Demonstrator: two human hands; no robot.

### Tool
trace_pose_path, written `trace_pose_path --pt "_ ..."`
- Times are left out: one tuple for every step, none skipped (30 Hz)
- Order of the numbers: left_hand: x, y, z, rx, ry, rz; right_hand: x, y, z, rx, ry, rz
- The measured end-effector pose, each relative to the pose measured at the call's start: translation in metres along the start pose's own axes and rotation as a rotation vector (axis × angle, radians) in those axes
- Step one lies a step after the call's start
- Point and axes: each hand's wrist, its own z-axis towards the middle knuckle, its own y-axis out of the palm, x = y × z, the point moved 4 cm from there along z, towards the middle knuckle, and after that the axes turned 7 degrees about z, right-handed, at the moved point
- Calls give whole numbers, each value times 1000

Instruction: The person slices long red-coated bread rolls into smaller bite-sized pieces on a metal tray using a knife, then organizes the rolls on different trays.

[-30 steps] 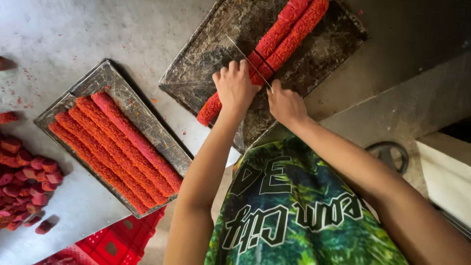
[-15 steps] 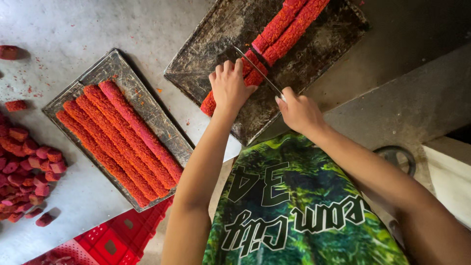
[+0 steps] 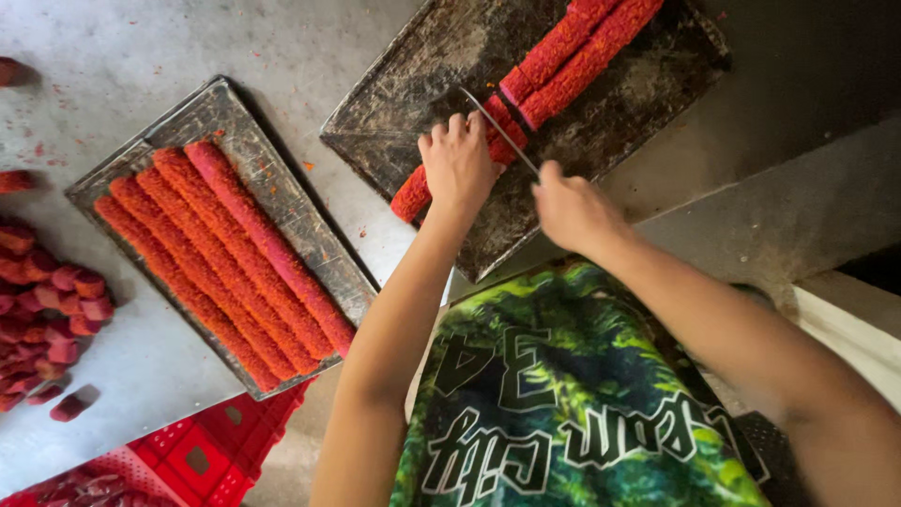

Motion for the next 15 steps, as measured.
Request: trace_pose_path --pt "-1 2 2 16 5 -6 0 5 15 -4 3 -3" --pt "-2 3 -2 19 10 -11 3 15 28 -35 54 -9" --pt "1 6 -6 1 7 -15 8 26 32 -66 105 -15" --pt "1 6 -3 15 -5 -21 12 34 35 -67 99 -16" --pt "0 4 0 28 -17 -26 14 37 33 40 24 0" --pt "-3 3 2 26 -20 -23 15 40 32 143 -50 18" --pt "-5 2 5 23 -21 -17 18 46 36 139 -52 21" --pt "-2 3 2 18 -15 -19 22 48 35 182 -97 21" --pt "1 3 -4 15 -12 -23 24 49 32 225 -142 20" --pt "1 0 -4 32 -6 -25 22 49 34 231 -152 22" --pt "0 -4 -4 49 0 -26 18 46 36 251 -162 17" --pt "2 -6 -5 53 6 -29 18 42 32 273 -160 9" --pt "1 -6 -5 0 -3 -41 17 37 30 281 -157 6" --pt "-2 -8 -5 -50 -18 -50 13 30 31 294 -152 21" --pt "-6 -11 -5 -42 -18 -50 10 22 31 308 -147 36"
